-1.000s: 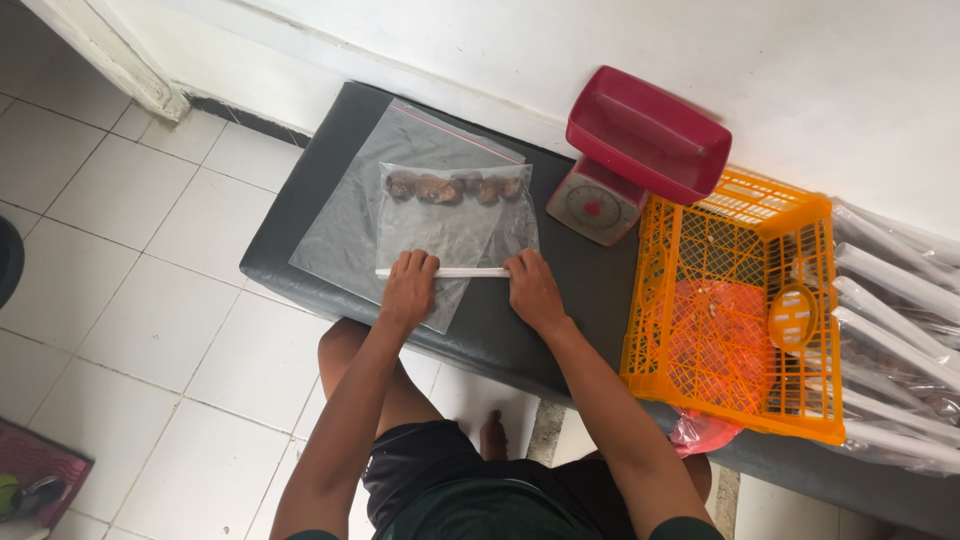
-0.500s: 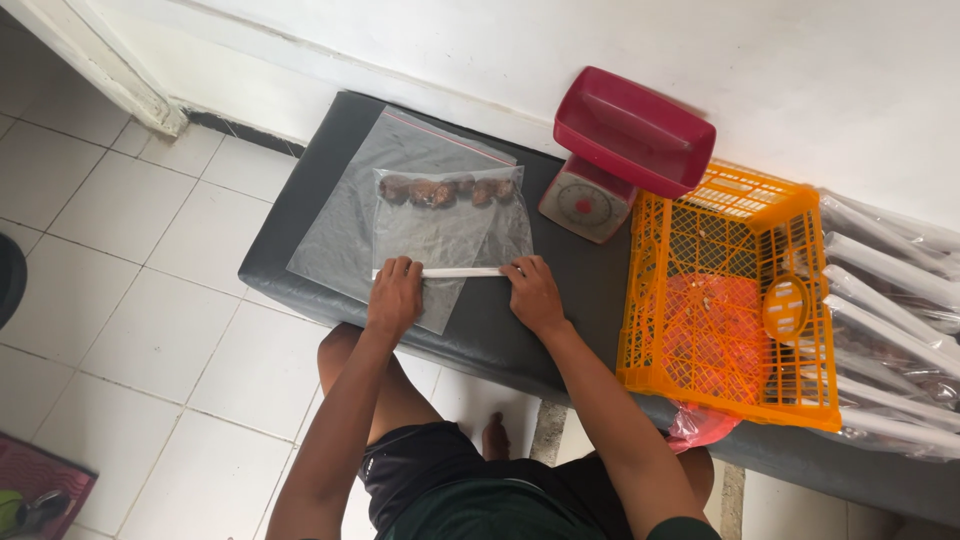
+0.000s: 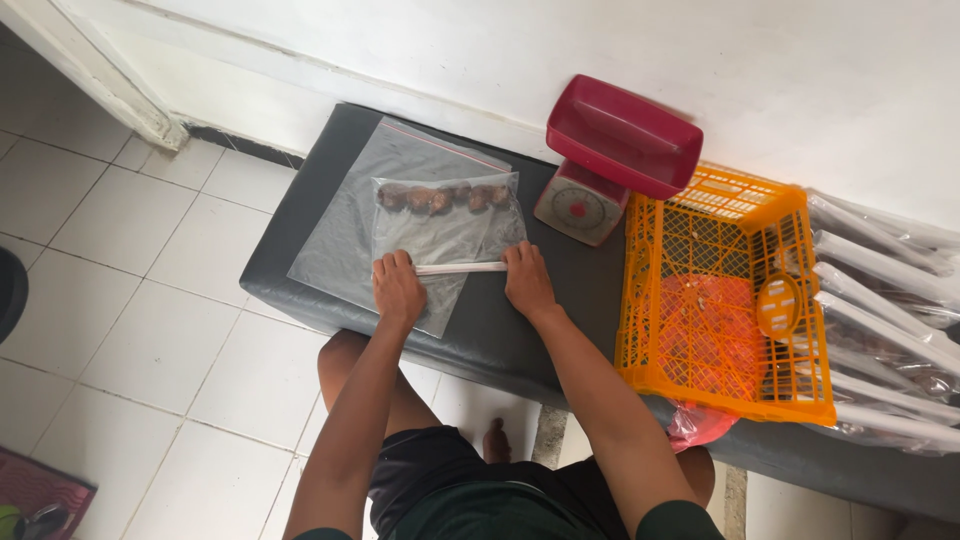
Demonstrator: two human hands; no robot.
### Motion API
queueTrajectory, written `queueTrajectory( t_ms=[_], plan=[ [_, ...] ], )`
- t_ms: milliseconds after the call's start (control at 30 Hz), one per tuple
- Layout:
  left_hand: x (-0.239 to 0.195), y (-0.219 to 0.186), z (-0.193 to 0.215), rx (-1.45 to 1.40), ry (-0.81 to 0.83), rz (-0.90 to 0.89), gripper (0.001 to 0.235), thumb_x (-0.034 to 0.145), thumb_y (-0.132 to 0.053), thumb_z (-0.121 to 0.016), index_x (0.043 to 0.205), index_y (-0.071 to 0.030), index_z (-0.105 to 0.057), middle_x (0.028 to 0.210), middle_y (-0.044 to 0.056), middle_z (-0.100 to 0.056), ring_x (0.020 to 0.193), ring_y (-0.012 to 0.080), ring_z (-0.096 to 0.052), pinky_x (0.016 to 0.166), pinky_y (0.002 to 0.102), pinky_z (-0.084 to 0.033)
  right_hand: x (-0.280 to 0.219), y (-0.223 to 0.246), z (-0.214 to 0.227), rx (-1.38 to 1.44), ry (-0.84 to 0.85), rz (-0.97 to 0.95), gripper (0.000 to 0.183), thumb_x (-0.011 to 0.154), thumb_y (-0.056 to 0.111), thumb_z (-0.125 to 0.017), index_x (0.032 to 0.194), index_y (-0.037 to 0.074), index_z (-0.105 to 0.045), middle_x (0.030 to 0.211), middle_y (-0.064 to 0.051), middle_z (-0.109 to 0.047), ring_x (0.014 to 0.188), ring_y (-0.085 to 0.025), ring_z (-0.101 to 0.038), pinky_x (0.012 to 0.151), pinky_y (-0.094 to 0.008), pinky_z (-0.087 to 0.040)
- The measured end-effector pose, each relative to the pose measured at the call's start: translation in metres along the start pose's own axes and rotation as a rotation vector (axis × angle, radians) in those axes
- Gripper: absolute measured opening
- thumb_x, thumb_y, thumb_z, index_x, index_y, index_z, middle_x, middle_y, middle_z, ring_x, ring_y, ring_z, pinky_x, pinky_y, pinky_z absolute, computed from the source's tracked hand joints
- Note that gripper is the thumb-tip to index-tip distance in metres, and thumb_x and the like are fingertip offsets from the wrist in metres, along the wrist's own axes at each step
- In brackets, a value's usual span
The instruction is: The person places several small brown fruits from an orange crate into a red weighing tray, then transfers them into a clear plastic bag. They seal the bag and use a white cylindrical tool to press along the seal, likely to remove air or secure the closure.
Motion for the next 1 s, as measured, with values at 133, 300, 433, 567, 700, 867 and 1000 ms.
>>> queueTrajectory(
  t_ms=[133,300,433,567,700,867,1000],
  plan=[
    [-0.003,0.003,0.002,0.107,-0.089,-0.133,0.012,0.092,-0.022,-0.058,0.097,-0.014,-0.051,0.106,0.007,-0.053,0.107,0.0313,-0.051,0.096,0.041,-0.044,-0.005,0.01,0.01,-0.179,-0.103,0.091,0.016,0.102,0.002,-0.042,0.099,0.014,-0.052,0.099,-0.005,-0.043,0.093,-0.019,-0.045,0.079,-0.038,-0.044],
    [-0.004,0.019,-0.002,0.102,-0.219,-0.395,0.015,0.079,-0.021,-0.067,0.09,-0.012,-0.063,0.1,0.008,-0.055,0.102,0.0301,-0.056,0.092,0.041,-0.048,-0.013,0.02,0.029,-0.084,-0.086,0.126,0.02,0.1,0.0,-0.045,0.101,0.011,-0.062,0.101,-0.007,-0.05,0.099,-0.022,-0.051,0.088,-0.036,-0.046],
    [-0.001,0.025,0.0,0.097,-0.207,-0.429,0.012,0.082,-0.02,-0.063,0.092,-0.014,-0.062,0.098,0.005,-0.057,0.099,0.0285,-0.059,0.086,0.038,-0.051,-0.009,0.015,0.026,-0.072,-0.071,0.131,0.021,0.099,0.0,-0.046,0.101,0.01,-0.064,0.1,-0.007,-0.052,0.097,-0.022,-0.053,0.087,-0.036,-0.048],
    [0.01,0.032,-0.017,0.073,-0.092,-0.417,0.012,0.083,-0.016,-0.059,0.094,-0.014,-0.059,0.097,0.006,-0.057,0.1,0.0297,-0.059,0.09,0.039,-0.05,-0.004,0.004,0.014,-0.127,-0.076,0.119,0.024,0.095,-0.004,-0.044,0.103,0.012,-0.06,0.095,-0.006,-0.049,0.09,-0.023,-0.051,0.08,-0.036,-0.047],
    [-0.002,0.022,0.003,-0.042,-0.025,-0.377,0.02,0.085,-0.017,-0.052,0.104,-0.014,-0.051,0.095,0.008,-0.056,0.098,0.0305,-0.059,0.089,0.042,-0.048,-0.016,0.002,0.017,-0.112,-0.058,0.077,0.022,0.096,-0.002,-0.04,0.102,0.011,-0.056,0.091,-0.007,-0.046,0.082,-0.023,-0.047,0.075,-0.039,-0.044],
    [-0.022,0.022,0.015,-0.001,-0.031,-0.452,0.014,0.088,-0.016,-0.053,0.102,-0.015,-0.052,0.096,0.007,-0.056,0.1,0.0294,-0.059,0.088,0.04,-0.048,-0.031,0.0,0.022,-0.019,-0.035,0.083,0.019,0.102,0.001,-0.038,0.104,0.012,-0.054,0.095,-0.009,-0.045,0.082,-0.025,-0.047,0.075,-0.04,-0.045],
    [-0.024,0.02,0.026,0.083,-0.16,-0.509,0.011,0.091,-0.013,-0.056,0.102,-0.013,-0.059,0.106,0.007,-0.057,0.109,0.0291,-0.056,0.096,0.039,-0.045,-0.034,-0.007,0.014,-0.091,-0.109,0.141,0.018,0.1,0.0,-0.047,0.104,0.01,-0.061,0.103,-0.009,-0.049,0.093,-0.028,-0.054,0.08,-0.041,-0.05]
  ],
)
Point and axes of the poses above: each hand's wrist, its own x-axis towards the middle knuckle, its own z-axis out of the back of the hand, y = z × x, the point moved 1 cm from there along x, towards the middle knuckle
